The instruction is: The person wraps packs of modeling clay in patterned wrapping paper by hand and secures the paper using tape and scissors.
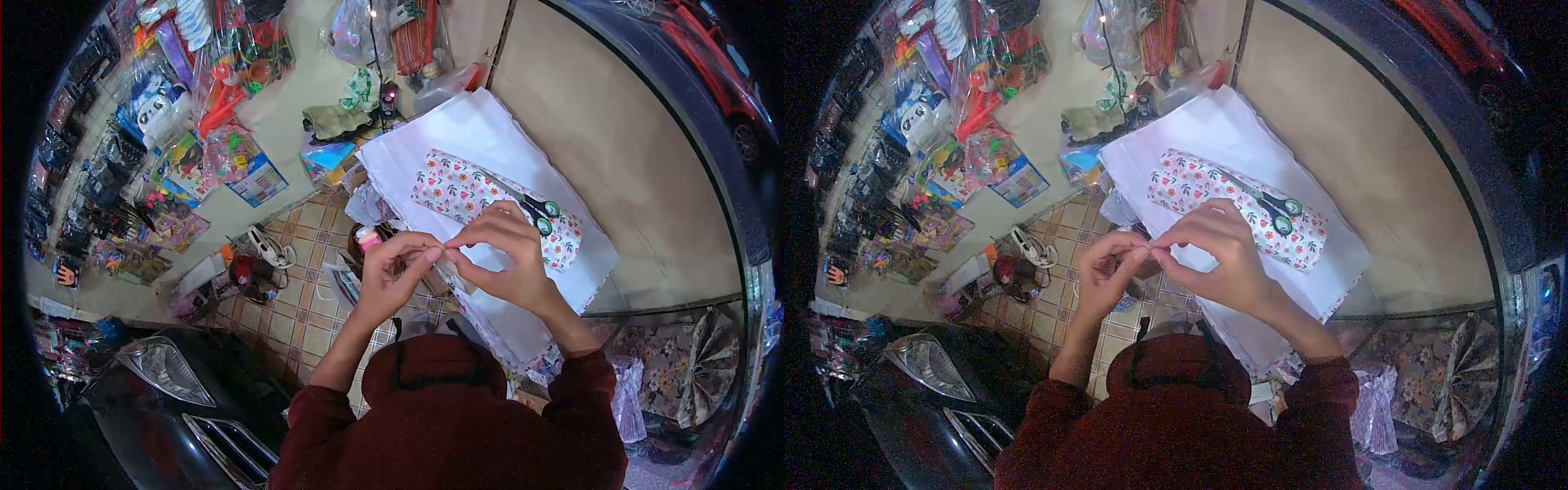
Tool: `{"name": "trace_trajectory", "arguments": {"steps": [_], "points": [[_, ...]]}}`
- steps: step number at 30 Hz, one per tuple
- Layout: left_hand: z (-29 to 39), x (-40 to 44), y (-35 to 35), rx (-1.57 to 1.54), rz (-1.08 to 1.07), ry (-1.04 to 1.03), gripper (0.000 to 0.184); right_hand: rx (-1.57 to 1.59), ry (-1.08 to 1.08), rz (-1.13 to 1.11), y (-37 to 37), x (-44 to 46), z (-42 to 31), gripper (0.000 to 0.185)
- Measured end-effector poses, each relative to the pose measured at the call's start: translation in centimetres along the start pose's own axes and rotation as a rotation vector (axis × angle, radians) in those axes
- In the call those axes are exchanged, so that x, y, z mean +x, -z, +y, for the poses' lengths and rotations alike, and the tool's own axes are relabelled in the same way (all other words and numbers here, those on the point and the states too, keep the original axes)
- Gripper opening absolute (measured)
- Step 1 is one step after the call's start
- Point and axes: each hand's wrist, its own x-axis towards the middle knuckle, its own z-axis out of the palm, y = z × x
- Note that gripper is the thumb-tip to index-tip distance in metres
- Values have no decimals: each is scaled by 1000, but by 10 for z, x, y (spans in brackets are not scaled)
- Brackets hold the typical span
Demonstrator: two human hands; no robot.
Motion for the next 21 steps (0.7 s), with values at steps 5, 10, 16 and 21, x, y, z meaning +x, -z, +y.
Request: {"name": "trace_trajectory", "arguments": {"steps": [5,10,16,21], "points": [[4,1,3,157,-31,-4,11,27,-58,-84,3,-1,1,9],[0,3,4,292,-67,-57,10,29,-123,-169,6,-2,6,8],[-8,7,4,359,-74,-76,10,129,-242,-172,3,-5,14,7],[-17,8,1,28,-39,49,13,292,-346,-90,-6,-10,21,7]]}}
